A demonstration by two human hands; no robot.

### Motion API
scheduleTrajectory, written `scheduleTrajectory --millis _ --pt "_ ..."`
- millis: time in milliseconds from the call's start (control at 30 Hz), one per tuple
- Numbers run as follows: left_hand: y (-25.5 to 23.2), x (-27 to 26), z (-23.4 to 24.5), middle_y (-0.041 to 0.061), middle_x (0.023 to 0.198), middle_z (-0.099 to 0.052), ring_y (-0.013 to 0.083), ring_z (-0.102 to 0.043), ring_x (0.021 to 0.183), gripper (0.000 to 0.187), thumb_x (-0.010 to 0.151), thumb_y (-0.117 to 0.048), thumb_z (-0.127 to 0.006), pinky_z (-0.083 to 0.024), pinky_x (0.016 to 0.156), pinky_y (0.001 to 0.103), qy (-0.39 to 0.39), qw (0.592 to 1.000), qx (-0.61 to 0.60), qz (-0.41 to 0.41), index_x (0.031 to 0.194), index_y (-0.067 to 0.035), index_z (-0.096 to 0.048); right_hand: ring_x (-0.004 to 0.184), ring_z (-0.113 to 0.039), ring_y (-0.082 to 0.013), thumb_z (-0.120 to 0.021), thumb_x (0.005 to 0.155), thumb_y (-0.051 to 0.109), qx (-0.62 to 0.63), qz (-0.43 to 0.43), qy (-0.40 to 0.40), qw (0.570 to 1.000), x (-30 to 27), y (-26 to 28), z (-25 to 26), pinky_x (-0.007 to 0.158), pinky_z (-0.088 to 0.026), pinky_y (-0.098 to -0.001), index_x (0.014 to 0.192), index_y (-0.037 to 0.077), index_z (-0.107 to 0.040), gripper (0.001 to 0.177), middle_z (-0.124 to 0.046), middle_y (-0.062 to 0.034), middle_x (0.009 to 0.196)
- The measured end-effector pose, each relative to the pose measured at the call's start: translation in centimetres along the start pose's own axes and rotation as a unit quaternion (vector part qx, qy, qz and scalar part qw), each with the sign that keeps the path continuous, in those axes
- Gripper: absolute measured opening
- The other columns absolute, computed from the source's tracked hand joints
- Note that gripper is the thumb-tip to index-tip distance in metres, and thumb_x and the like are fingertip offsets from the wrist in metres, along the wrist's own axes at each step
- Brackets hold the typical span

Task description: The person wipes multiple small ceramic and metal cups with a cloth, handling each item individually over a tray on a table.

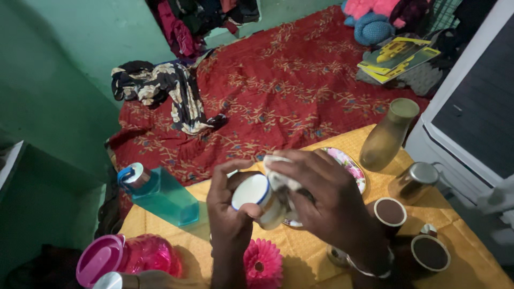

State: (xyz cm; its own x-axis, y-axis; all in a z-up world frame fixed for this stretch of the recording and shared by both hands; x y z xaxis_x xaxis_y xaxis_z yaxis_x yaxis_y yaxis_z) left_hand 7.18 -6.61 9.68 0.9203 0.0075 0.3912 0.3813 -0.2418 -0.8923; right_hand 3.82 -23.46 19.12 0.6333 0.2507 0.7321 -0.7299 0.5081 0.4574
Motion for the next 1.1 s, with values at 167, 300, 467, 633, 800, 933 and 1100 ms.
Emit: scheduleTrajectory --millis 167,300,467,633,800,933,1100 --pt "1.0 0.8 -0.6 0.013 0.108 -0.074 0.0172 -0.073 0.099 0.097 0.071 -0.063 -0.086 -0.058 0.085 0.027 0.023 1.0 0.01 0.012 0.136 0.0 -0.049 0.111 -0.068 -0.0344 -0.074 0.076 -0.002 -0.064 -0.004 -0.045 0.997 0.6 -0.5 -0.3 0.091 -0.055 -0.0424 0.127 0.006 -0.065 0.052 -0.07 -0.0135 0.121" --pt "1.3 1.4 1.3 0.014 0.102 -0.076 0.017 -0.072 0.09 0.089 0.074 -0.055 -0.087 -0.057 0.078 0.027 -0.044 0.996 0.065 0.029 0.135 -0.001 -0.05 0.111 -0.07 -0.0305 -0.074 0.077 -0.001 0.032 0.005 -0.021 0.999 -0.1 0.0 -0.2 0.091 -0.056 -0.0402 0.127 0.007 -0.064 0.052 -0.07 -0.0133 0.126" --pt "0.3 1.0 1.4 0.012 0.105 -0.074 0.0144 -0.071 0.093 0.082 0.08 -0.049 -0.085 -0.057 0.08 0.025 -0.041 0.997 0.061 -0.02 0.136 -0.001 -0.052 0.118 -0.071 -0.0319 -0.073 0.077 -0.002 0.107 0.013 0.067 0.992 -0.5 -0.4 -1.6 0.099 -0.055 -0.042 0.124 0.008 -0.067 0.048 -0.073 -0.0122 0.123" --pt "-0.6 1.0 0.9 0.011 0.102 -0.076 0.0152 -0.073 0.089 0.077 0.081 -0.043 -0.085 -0.058 0.078 0.026 -0.013 0.997 0.076 -0.028 0.135 -0.002 -0.051 0.116 -0.075 -0.03 -0.072 0.078 -0.003 0.156 -0.063 0.099 0.981 -0.4 -1.7 -1.8 0.098 -0.057 -0.0397 0.124 0.006 -0.067 0.047 -0.075 -0.0112 0.122" --pt "-0.2 1.3 1.7 0.011 0.111 -0.071 0.0159 -0.071 0.097 0.063 0.088 -0.036 -0.082 -0.057 0.083 0.027 -0.049 0.994 0.093 -0.041 0.132 -0.001 -0.054 0.117 -0.074 -0.0295 -0.072 0.076 -0.003 0.149 -0.054 0.104 0.982 -0.5 -1.6 -2.1 0.099 -0.057 -0.0393 0.124 0.007 -0.068 0.049 -0.075 -0.0103 0.121" --pt "0.3 1.7 1.9 0.011 0.109 -0.073 0.0144 -0.07 0.099 0.06 0.091 -0.036 -0.079 -0.057 0.085 0.027 -0.033 0.996 0.078 -0.041 0.132 -0.002 -0.053 0.119 -0.072 -0.03 -0.072 0.076 -0.003 0.145 -0.053 0.105 0.982 -0.3 -1.5 -2.3 0.101 -0.055 -0.04 0.126 0.007 -0.067 0.051 -0.074 -0.0107 0.123" --pt "0.2 1.5 2.1 0.012 0.101 -0.075 0.0138 -0.07 0.091 0.06 0.087 -0.033 -0.08 -0.056 0.078 0.026 -0.038 0.995 0.089 0.004 0.131 -0.002 -0.054 0.12 -0.072 -0.0284 -0.072 0.079 -0.002 0.153 -0.086 0.112 0.978 -0.3 -1.6 -2.7 0.1 -0.055 -0.0396 0.127 0.008 -0.067 0.049 -0.073 -0.01 0.123"
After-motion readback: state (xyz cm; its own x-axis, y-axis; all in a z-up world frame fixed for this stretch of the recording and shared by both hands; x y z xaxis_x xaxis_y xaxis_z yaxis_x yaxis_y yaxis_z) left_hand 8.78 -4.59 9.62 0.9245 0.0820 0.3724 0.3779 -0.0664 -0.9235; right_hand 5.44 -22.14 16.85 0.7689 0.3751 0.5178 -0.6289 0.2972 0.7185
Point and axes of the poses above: each hand's wrist, its own x-axis towards the middle knuckle, its own z-axis out of the back of the hand, y = z × x, the point moved 7 cm from there along x, towards the middle knuckle
